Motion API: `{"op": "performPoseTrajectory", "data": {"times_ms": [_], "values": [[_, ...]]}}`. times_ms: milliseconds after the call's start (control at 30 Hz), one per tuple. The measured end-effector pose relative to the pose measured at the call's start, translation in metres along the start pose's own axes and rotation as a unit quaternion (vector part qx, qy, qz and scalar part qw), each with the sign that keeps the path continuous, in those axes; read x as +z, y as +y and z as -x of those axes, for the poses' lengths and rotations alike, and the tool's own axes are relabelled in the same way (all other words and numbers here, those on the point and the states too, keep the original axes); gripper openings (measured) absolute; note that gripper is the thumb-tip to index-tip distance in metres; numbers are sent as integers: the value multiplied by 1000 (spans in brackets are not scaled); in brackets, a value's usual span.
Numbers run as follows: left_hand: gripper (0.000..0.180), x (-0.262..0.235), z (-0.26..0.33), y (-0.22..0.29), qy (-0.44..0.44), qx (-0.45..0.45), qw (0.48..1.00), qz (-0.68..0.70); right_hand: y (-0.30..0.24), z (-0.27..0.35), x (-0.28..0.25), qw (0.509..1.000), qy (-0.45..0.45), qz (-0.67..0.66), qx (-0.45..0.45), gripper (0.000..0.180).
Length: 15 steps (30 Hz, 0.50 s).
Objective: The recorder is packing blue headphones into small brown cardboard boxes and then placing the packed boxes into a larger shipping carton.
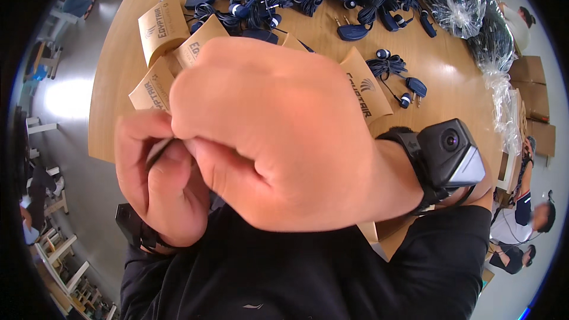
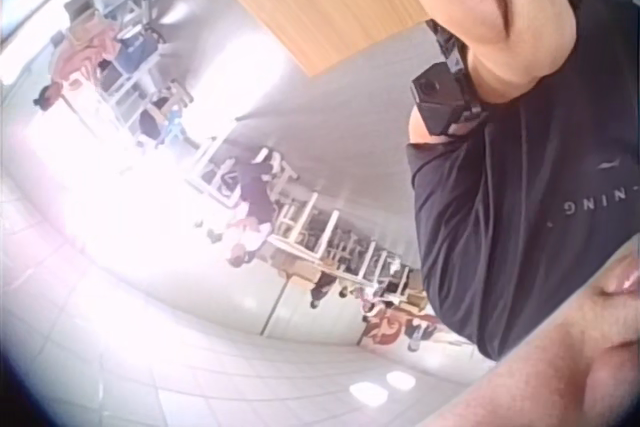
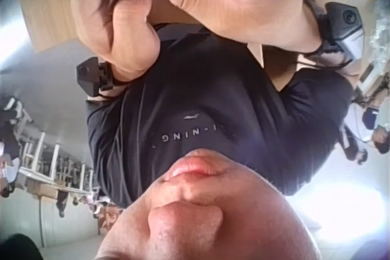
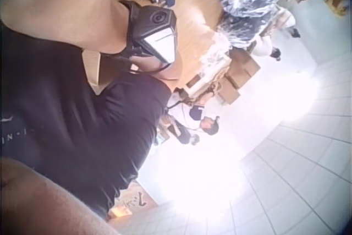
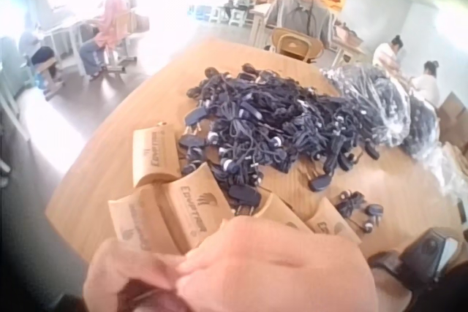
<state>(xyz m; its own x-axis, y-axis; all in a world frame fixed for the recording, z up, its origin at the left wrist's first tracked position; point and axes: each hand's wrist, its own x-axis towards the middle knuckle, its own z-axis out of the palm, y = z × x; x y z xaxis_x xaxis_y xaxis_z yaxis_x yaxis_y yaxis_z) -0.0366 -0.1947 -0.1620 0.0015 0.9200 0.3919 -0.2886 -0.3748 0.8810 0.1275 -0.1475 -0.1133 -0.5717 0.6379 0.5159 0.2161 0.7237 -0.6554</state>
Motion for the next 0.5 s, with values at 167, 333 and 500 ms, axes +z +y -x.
{"op": "performPoseTrajectory", "data": {"times_ms": [167, 333, 500], "values": [[21, 7, 2, -5, 29, 65, 997, 6, -4, 0, -8, 1000, -28, -9, 1, 25], [31, -3, 0, 5, -67, 32, 992, -100, 6, 2, -12, 999, -26, 21, -40, 26], [44, -16, -2, 8, -111, 93, 962, -233, 1, 3, -15, 998, -34, 57, -12, 26]]}}
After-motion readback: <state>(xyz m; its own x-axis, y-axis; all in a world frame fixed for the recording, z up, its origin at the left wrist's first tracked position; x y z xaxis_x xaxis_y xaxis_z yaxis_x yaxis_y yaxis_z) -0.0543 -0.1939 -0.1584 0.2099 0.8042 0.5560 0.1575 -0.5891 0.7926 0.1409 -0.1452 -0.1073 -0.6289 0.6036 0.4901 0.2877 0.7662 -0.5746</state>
